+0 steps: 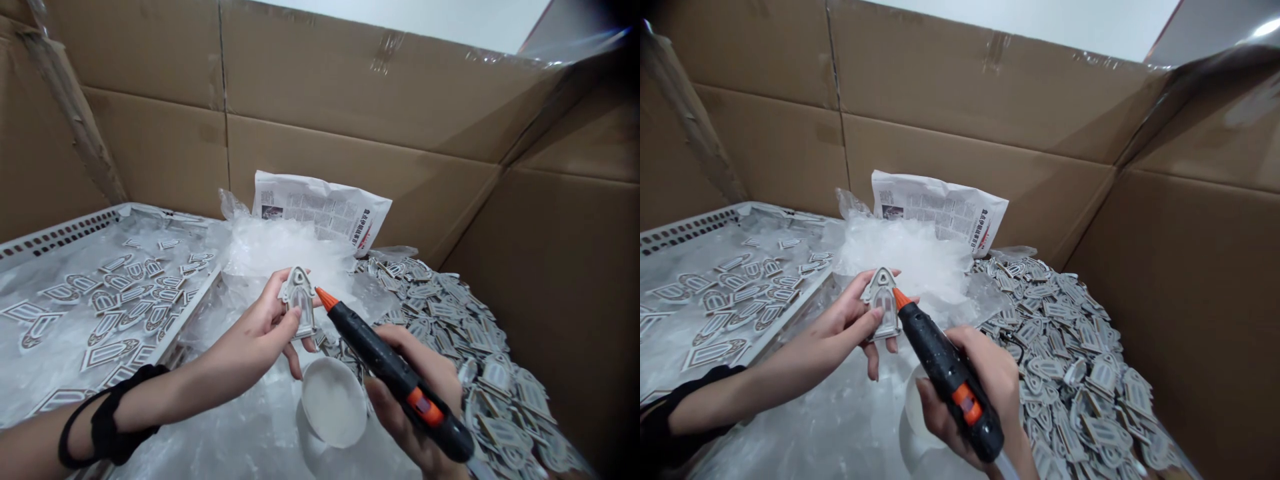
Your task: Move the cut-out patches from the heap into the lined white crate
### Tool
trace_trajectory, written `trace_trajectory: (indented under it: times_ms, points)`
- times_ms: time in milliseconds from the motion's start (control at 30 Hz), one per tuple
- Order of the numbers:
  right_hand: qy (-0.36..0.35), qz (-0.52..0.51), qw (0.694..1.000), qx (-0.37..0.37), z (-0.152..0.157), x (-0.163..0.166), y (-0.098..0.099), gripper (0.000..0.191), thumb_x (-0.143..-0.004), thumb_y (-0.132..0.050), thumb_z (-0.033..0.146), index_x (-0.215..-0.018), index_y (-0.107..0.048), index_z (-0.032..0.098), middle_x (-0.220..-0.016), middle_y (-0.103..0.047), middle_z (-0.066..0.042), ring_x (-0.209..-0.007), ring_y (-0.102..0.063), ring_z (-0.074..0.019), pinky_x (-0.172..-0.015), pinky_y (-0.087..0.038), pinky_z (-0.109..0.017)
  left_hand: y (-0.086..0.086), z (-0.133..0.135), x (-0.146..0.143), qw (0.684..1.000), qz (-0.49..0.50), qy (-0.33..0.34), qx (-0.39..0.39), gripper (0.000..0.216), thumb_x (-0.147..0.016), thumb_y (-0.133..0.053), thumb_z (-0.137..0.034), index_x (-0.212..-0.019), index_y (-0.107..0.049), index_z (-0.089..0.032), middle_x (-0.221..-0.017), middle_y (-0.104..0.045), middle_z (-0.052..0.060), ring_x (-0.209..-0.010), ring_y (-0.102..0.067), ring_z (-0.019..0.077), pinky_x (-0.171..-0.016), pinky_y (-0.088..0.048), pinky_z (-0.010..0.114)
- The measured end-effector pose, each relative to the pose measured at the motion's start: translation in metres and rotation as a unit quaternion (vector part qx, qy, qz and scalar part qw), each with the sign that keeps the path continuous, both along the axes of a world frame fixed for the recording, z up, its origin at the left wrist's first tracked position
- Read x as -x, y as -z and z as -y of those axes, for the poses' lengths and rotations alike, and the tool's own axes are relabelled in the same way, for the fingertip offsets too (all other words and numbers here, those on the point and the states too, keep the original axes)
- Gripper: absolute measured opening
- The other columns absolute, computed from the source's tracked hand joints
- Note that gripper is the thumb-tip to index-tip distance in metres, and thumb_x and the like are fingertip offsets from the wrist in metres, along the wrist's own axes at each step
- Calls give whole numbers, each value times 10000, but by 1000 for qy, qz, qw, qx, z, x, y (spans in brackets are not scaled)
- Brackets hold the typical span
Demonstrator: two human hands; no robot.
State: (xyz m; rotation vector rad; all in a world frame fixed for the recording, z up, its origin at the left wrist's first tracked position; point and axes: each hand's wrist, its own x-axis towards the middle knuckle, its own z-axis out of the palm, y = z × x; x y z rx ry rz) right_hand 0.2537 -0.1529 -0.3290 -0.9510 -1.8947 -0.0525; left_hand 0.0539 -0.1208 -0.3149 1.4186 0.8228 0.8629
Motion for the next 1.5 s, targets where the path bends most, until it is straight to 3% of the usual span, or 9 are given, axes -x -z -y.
trace_trajectory:
  times_ms: [300, 700, 833, 1100, 1500]
  points:
    - [-23, 11, 999, 27, -4, 4, 5, 164, -840, -599, 357, -805, -574, 199, -587, -554, 32, -443, -504, -107, -429, -416, -206, -4, 2, 0, 999, -28, 3, 20, 456, -984, -429, -420, -1370, -247, -259, -1060, -655, 71, -559, -599, 114, -667, -494, 314]
    - [-11, 2, 1000, -4, -3, 13, -3, 145, -829, -577, 327, -747, -583, 208, -517, -520, 49, -375, -446, -93, -369, -375, -195, -3, 1, 0, 1000, -18, 0, 6, 472, -966, -463, -430, -1362, -280, -251, -1054, -659, 78, -580, -584, 123, -666, -517, 317]
    - [-1, 19, 1000, -4, -3, 13, -2, 152, -829, -575, 337, -753, -578, 206, -533, -532, 39, -387, -459, -97, -381, -388, -200, -1, 1, 0, 1000, -21, -3, -6, 463, -964, -468, -439, -1357, -301, -261, -1067, -652, 75, -584, -585, 117, -713, -518, 325]
    - [11, 25, 999, -17, -3, 12, 3, 155, -823, -575, 343, -760, -554, 204, -540, -518, 42, -406, -460, -97, -398, -387, -202, 1, 0, 0, 1000, -19, 3, -13, 495, -975, -466, -411, -1402, -272, -250, -1150, -620, 108, -608, -566, 111, -663, -517, 299]
    - [14, 29, 999, -16, -3, 13, 3, 164, -830, -570, 358, -770, -567, 205, -545, -529, 33, -404, -463, -104, -384, -387, -211, 2, 0, -2, 1000, -12, 6, -24, 505, -969, -461, -416, -1410, -279, -249, -1010, -629, 80, -606, -553, 121, -619, -538, 285]
